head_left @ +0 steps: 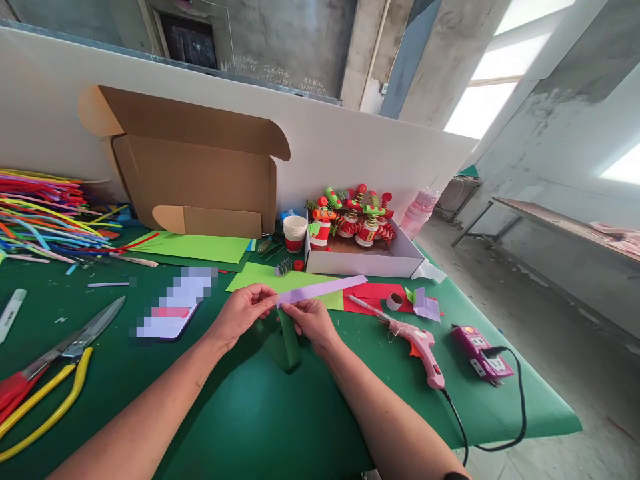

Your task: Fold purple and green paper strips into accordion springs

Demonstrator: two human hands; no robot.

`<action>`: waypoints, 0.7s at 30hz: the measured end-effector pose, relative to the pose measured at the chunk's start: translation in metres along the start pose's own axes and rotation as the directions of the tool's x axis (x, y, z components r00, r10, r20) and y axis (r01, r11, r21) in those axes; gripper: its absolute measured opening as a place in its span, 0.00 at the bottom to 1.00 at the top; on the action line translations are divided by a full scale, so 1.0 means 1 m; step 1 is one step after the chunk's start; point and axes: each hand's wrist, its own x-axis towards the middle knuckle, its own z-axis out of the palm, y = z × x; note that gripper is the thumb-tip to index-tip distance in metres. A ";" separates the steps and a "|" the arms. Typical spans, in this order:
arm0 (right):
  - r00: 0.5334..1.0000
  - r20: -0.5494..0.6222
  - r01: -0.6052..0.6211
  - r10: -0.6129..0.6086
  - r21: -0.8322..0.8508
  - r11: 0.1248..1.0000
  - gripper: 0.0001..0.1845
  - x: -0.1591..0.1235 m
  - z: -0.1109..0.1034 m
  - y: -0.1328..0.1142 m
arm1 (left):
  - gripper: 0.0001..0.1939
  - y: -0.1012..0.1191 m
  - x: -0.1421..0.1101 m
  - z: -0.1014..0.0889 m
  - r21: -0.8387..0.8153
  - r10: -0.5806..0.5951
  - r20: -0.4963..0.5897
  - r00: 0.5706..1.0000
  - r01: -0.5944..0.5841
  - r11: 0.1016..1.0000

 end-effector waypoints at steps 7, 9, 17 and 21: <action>0.999 -0.039 -0.008 0.016 0.203 0.979 0.20 -0.001 0.002 -0.002 | 0.17 -0.001 -0.001 0.003 0.035 0.040 0.001 0.999 -0.040 0.999; 0.997 -0.068 -0.013 0.032 0.260 0.965 0.19 0.002 0.001 0.002 | 0.18 -0.003 -0.001 0.003 0.099 0.084 0.006 0.996 -0.084 0.992; 0.978 -0.202 0.041 0.055 0.444 0.895 0.18 0.008 -0.002 0.001 | 0.14 -0.015 -0.004 0.005 0.613 0.608 0.148 0.780 -0.554 0.563; 0.968 -0.246 0.065 0.050 0.436 0.897 0.18 0.006 -0.001 -0.001 | 0.20 -0.016 -0.008 0.011 0.721 0.702 0.347 0.623 -0.655 0.225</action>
